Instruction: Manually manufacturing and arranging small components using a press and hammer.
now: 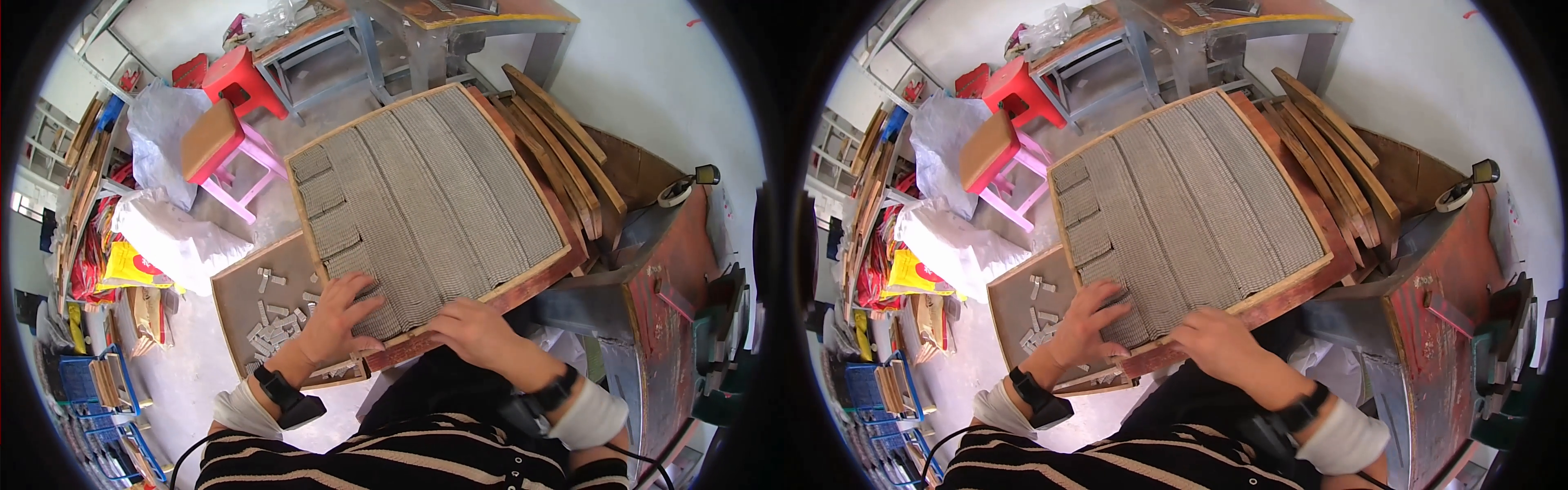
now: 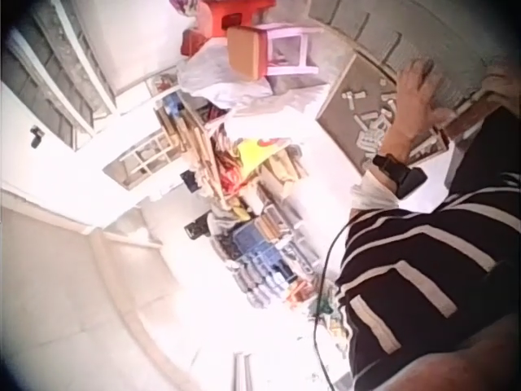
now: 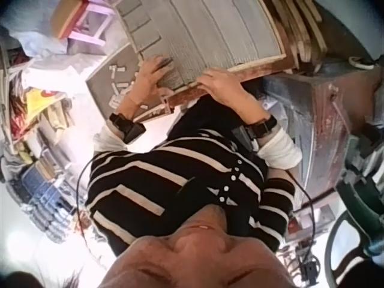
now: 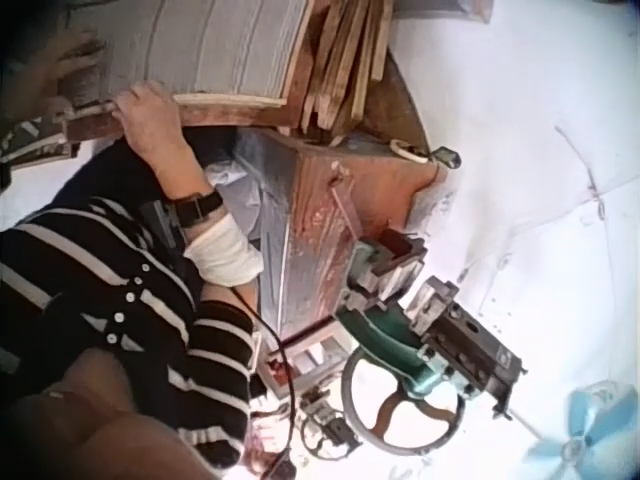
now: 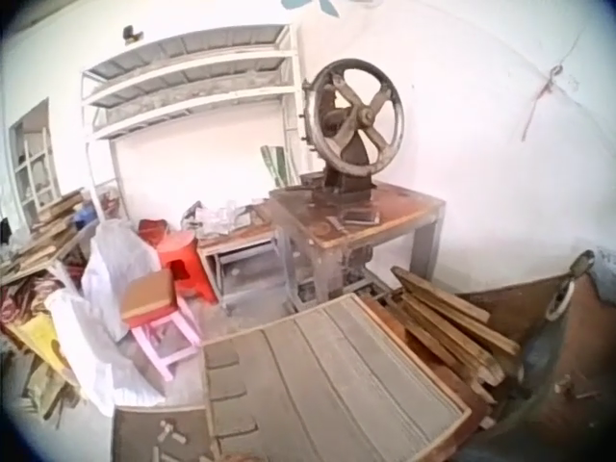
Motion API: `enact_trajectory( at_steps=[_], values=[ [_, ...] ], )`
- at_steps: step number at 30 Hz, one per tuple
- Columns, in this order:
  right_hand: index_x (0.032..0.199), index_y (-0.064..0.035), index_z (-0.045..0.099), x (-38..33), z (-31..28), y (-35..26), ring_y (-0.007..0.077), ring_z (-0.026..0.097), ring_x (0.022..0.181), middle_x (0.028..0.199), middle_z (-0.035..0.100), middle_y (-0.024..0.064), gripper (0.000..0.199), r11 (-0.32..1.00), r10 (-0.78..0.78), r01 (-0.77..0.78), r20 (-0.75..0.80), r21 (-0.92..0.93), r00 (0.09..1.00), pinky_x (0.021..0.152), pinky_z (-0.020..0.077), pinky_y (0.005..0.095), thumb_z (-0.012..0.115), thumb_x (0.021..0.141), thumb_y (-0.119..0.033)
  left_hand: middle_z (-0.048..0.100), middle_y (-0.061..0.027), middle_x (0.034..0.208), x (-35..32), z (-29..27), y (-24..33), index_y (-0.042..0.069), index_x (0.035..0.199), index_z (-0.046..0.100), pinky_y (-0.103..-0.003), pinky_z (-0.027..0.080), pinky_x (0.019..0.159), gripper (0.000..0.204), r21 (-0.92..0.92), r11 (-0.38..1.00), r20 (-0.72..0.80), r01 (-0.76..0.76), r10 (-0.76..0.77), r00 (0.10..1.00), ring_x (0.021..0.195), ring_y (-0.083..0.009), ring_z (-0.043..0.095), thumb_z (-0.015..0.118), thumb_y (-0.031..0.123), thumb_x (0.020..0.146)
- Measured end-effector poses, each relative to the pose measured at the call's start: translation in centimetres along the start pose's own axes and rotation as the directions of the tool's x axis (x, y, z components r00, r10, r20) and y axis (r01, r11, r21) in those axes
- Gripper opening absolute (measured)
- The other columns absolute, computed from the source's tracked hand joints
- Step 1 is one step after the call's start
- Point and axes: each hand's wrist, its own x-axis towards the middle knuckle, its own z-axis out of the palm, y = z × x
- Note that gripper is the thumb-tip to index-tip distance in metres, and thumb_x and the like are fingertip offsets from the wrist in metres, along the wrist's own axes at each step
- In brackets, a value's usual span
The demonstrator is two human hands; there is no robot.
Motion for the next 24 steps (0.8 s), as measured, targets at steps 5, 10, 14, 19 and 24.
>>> enact_trajectory(
  at_steps=[5, 10, 14, 19, 24],
  values=[
    [0.078, -0.0126, 0.059, 4.0, 3.4, 0.3, 0.0233, 0.054, 0.084, 0.080, 0.053, 0.0021, 0.018, 0.987, -0.136, 0.141, 0.063, -0.081, 0.989, 0.071, 0.0459, 0.0357, 0.072, 0.069, -0.021, 0.055, -0.0155, 0.123, -1.3, 1.4, -0.5, 0.007, 0.106, 0.065, -0.052, 0.037, 0.098, 0.059, 0.006, 1.000, -0.074, -0.017, 0.017, 0.997, 0.122, -0.0387, 0.047, 0.080, 0.043, 0.061],
    [0.078, -0.0144, 0.059, 4.8, 4.4, 0.5, 0.0198, 0.053, 0.087, 0.083, 0.052, 0.0003, 0.014, 0.947, -0.246, 0.263, 0.113, -0.186, 0.963, 0.071, 0.0444, 0.0329, 0.067, 0.070, -0.022, 0.057, -0.0140, 0.119, -1.6, 1.6, -0.6, 0.006, 0.100, 0.066, -0.052, 0.038, 0.098, 0.053, 0.036, 0.999, -0.102, -0.002, 0.006, 0.995, 0.122, -0.0364, 0.049, 0.082, 0.037, 0.060],
    [0.087, -0.0127, 0.061, 5.0, 4.3, 0.8, 0.0204, 0.054, 0.085, 0.085, 0.053, 0.0005, 0.025, 0.928, -0.284, 0.316, 0.172, -0.196, 0.943, 0.072, 0.0455, 0.0337, 0.070, 0.068, -0.027, 0.060, -0.0115, 0.112, -1.8, 1.8, -0.7, 0.006, 0.097, 0.065, -0.052, 0.038, 0.099, 0.046, 0.069, 0.997, -0.140, -0.039, 0.048, 0.989, 0.120, -0.0350, 0.052, 0.081, 0.030, 0.061],
    [0.086, -0.0128, 0.060, 5.1, 4.3, 0.4, 0.0201, 0.053, 0.086, 0.082, 0.050, 0.0011, 0.013, 0.962, -0.249, 0.257, 0.088, -0.097, 0.965, 0.074, 0.0459, 0.0333, 0.060, 0.075, -0.019, 0.063, -0.0079, 0.104, -2.1, 2.6, -0.7, 0.005, 0.092, 0.066, -0.055, 0.037, 0.101, 0.038, 0.073, 0.996, -0.239, -0.051, 0.067, 0.969, 0.117, -0.0337, 0.055, 0.080, 0.023, 0.061],
    [0.089, -0.0125, 0.061, 5.5, 4.1, 0.8, 0.0198, 0.053, 0.086, 0.084, 0.050, 0.0012, 0.016, 0.935, -0.295, 0.321, 0.167, -0.154, 0.941, 0.075, 0.0463, 0.0323, 0.060, 0.075, -0.020, 0.063, -0.0083, 0.103, -2.3, 3.2, -0.8, 0.005, 0.089, 0.066, -0.057, 0.036, 0.102, 0.036, 0.066, 0.995, -0.264, -0.069, 0.084, 0.961, 0.118, -0.0340, 0.055, 0.081, 0.021, 0.060]
  ],
)
